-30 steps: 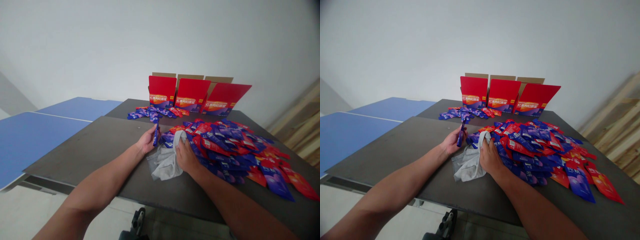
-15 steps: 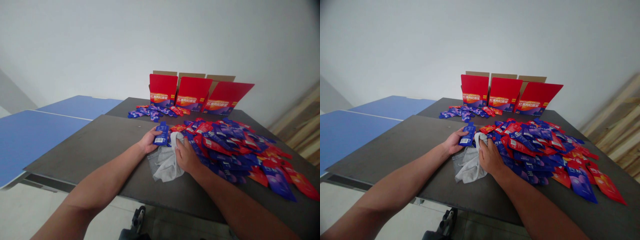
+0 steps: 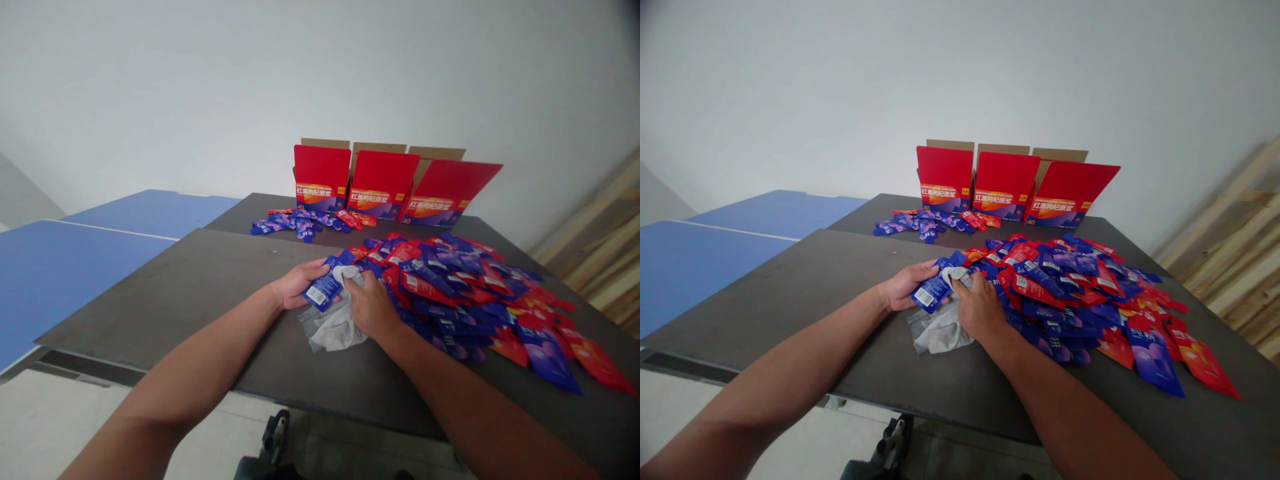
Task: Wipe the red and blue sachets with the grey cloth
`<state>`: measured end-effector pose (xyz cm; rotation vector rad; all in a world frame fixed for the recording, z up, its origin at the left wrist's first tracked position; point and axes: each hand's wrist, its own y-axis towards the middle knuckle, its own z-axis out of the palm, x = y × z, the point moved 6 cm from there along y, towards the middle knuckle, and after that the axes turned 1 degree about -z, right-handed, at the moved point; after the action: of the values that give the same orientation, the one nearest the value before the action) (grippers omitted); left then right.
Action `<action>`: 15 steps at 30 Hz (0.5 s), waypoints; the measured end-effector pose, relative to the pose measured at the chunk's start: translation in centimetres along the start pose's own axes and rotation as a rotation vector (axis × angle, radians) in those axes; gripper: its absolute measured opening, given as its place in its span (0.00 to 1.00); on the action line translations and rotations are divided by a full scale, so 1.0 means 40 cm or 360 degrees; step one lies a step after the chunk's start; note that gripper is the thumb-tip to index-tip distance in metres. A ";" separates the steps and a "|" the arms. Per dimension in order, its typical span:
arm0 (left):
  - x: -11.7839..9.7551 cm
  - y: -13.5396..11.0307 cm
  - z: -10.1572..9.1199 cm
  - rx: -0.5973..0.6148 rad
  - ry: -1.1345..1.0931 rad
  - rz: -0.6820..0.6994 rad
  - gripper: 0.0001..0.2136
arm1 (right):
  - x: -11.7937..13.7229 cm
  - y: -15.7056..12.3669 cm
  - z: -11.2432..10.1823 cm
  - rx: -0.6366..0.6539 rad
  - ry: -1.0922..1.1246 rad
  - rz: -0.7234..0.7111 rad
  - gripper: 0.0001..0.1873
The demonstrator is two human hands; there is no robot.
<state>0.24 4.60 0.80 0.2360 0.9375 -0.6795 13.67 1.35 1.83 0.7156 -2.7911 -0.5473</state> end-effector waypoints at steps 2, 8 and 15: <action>0.002 -0.005 0.002 0.0037 0.0013 -0.0056 0.16 | -0.008 0.002 0.001 -0.0031 -0.0005 0.0059 0.27; 0.007 -0.013 0.008 0.0097 0.0007 -0.0168 0.17 | -0.032 0.007 0.007 -0.0132 0.0020 0.0238 0.27; 0.005 -0.006 -0.009 -0.0060 -0.0310 -0.0161 0.18 | 0.008 -0.007 -0.005 -0.0212 0.0064 -0.0073 0.24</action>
<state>-0.05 4.51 0.47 0.0873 0.7788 -0.7628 13.57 0.92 1.95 0.7551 -2.6772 -0.7121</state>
